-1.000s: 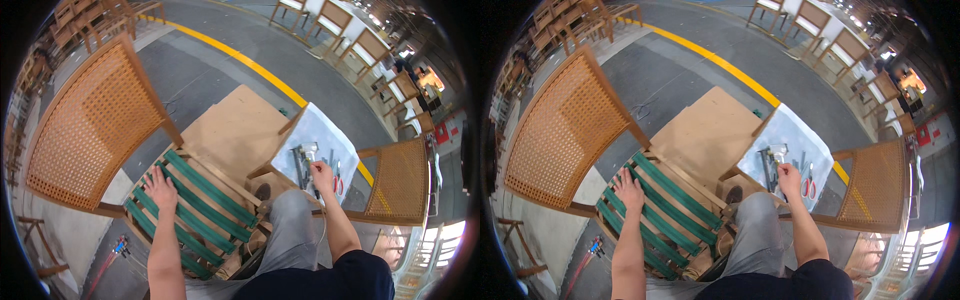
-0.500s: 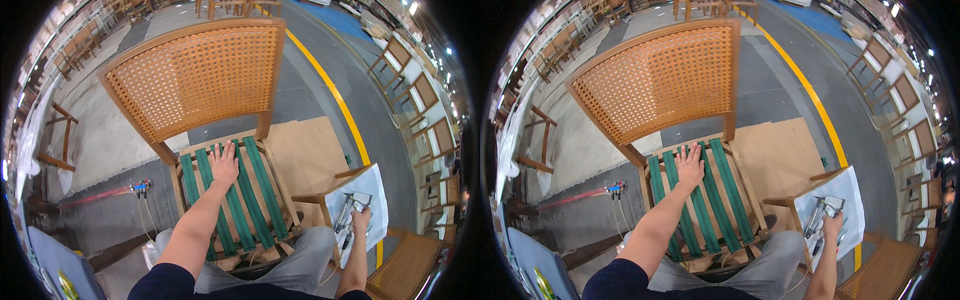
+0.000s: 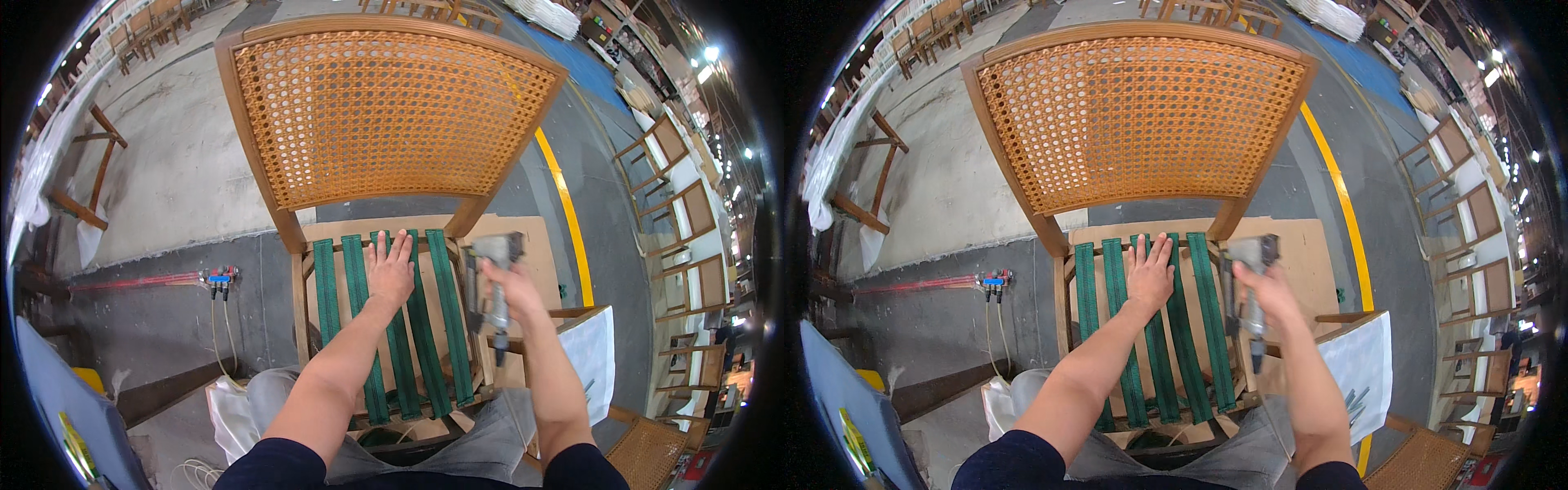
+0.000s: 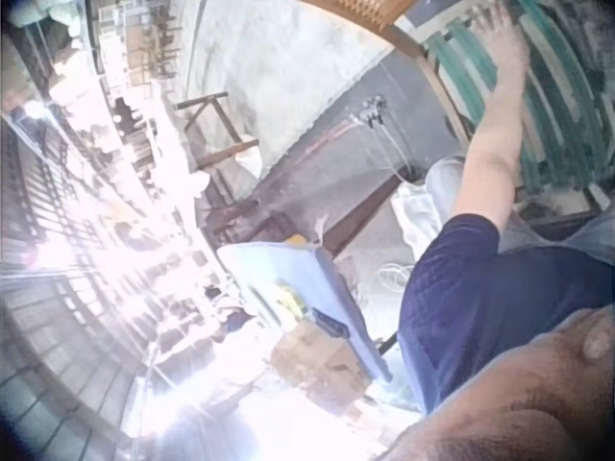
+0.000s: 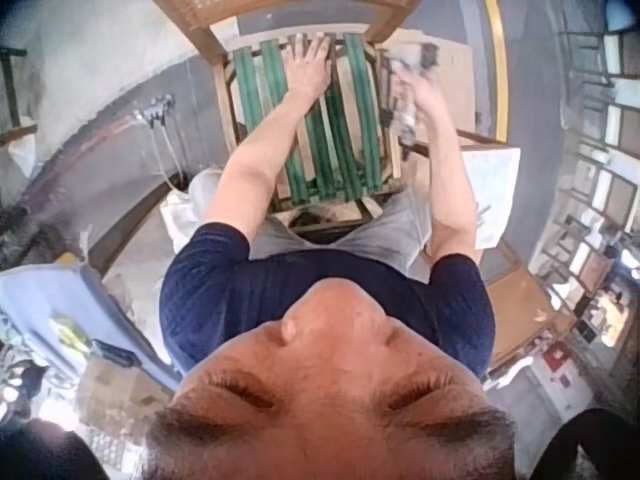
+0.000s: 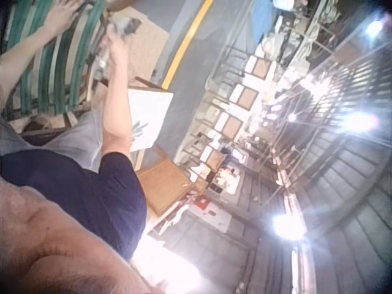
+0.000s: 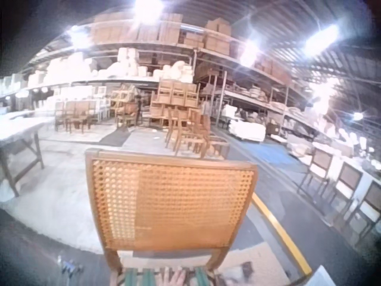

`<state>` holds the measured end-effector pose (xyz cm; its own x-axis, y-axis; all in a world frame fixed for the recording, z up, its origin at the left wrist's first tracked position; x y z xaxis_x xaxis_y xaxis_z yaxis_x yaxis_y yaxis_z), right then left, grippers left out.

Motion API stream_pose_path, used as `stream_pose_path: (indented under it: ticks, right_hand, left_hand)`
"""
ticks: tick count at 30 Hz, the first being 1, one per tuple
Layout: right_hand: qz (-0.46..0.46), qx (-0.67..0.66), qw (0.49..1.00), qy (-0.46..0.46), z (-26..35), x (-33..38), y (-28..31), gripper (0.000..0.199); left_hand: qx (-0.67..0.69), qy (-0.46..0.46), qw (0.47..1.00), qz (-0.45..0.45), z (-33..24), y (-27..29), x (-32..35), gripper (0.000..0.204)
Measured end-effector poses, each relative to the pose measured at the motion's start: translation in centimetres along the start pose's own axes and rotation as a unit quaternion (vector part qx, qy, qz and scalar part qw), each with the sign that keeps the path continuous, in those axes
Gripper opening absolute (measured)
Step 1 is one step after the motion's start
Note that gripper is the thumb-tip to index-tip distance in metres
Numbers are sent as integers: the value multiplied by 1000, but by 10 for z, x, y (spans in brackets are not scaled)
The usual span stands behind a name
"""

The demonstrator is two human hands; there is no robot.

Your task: The person weaves green webbing straps across the seat frame of a wooden chair. They repeatedly stretch, align, and staple the straps using a pneumatic staple gun, then trim excess with scissors. The chair remains upright on the floor throughout.

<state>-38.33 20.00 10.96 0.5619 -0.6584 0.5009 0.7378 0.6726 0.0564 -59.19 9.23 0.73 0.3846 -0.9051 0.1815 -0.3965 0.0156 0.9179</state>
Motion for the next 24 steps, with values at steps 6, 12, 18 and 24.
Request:
stream_pose_path:
  ticks: [6, 12, 18, 24]
  right_hand:
    - [29, 10, 999, 14, 5, -77, -85, 30]
    - [41, 37, 998, 19, 2, -98, -102, 29]
    - [19, 58, 998, 2, -7, -102, -109, 28]
    - [12, 65, 998, 9, -8, -107, -107, 26]
  left_hand:
    - [22, -16, 999, -42, 8, -1, 3, 67]
    - [23, -3, 1000, -6, 10, -5, 1, 68]
    - [49, -11, 999, -12, 14, -3, 2, 69]
    - [70, -29, 996, -49, 14, -3, 1, 70]
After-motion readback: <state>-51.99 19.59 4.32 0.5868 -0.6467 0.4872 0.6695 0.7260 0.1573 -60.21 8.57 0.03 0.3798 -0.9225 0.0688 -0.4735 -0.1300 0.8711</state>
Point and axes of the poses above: each hand's wrist, its own x-axis away from the middle knuckle, its own y-axis out of the back of the hand, z = x × y, the point moved 7 cm from there along -x, towards the middle knuckle, and after that the axes turned 10 degrees about z, right-handed, at the moved point
